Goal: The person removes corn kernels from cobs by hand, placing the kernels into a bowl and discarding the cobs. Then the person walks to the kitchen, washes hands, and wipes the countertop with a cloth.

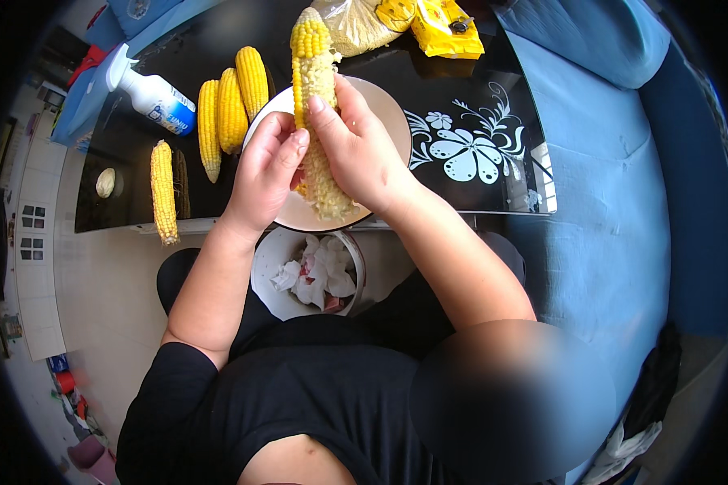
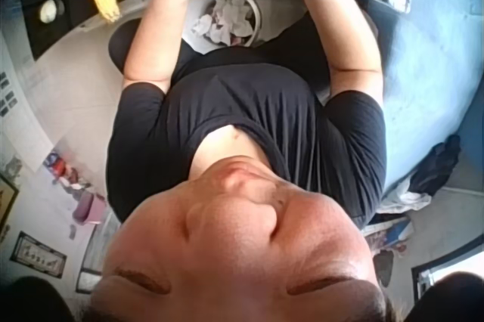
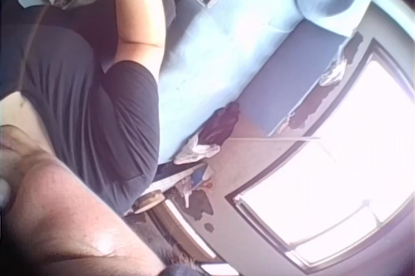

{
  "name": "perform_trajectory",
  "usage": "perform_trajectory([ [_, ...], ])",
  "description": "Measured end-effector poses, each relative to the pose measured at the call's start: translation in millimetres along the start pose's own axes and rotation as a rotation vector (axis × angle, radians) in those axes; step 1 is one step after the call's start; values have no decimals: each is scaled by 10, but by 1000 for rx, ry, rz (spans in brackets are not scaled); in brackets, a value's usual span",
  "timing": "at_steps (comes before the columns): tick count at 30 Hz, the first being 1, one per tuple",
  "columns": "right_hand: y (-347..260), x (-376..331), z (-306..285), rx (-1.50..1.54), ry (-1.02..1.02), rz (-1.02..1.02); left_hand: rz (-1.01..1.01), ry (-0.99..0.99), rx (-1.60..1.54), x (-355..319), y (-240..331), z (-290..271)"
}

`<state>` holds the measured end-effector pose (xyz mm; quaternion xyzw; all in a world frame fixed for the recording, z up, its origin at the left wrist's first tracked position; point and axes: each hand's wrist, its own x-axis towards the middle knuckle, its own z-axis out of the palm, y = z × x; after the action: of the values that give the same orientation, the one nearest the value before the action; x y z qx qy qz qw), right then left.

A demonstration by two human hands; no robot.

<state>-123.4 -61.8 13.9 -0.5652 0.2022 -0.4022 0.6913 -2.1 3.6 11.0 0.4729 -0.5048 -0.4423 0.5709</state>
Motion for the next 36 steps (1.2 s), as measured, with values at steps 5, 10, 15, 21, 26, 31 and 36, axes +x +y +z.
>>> perform_trajectory([
  [5, -26, -16, -10, 61, 9, 105, 37, 12, 58, 1, -44, 2],
  [10, -54, -22, 4, 103, -34, 102, -13, 7, -12, 1, -55, -57],
  [15, 9, -16, 4, -10, -25, 14, 69, 31, 34, 14, -26, 4],
  [21, -32, -35, 12, 90, -15, 117, 55, 49, 148, 10, -88, -31],
  [26, -26, -22, -7, 147, -26, 103, 127, 43, 87, 34, -108, -22],
  [31, -36, -41, 12, 53, -31, 71, 129, 29, 57, 29, -82, -14],
  [36, 25, -30, 10, -53, -32, 11, 85, 46, 68, 11, -55, -15],
])
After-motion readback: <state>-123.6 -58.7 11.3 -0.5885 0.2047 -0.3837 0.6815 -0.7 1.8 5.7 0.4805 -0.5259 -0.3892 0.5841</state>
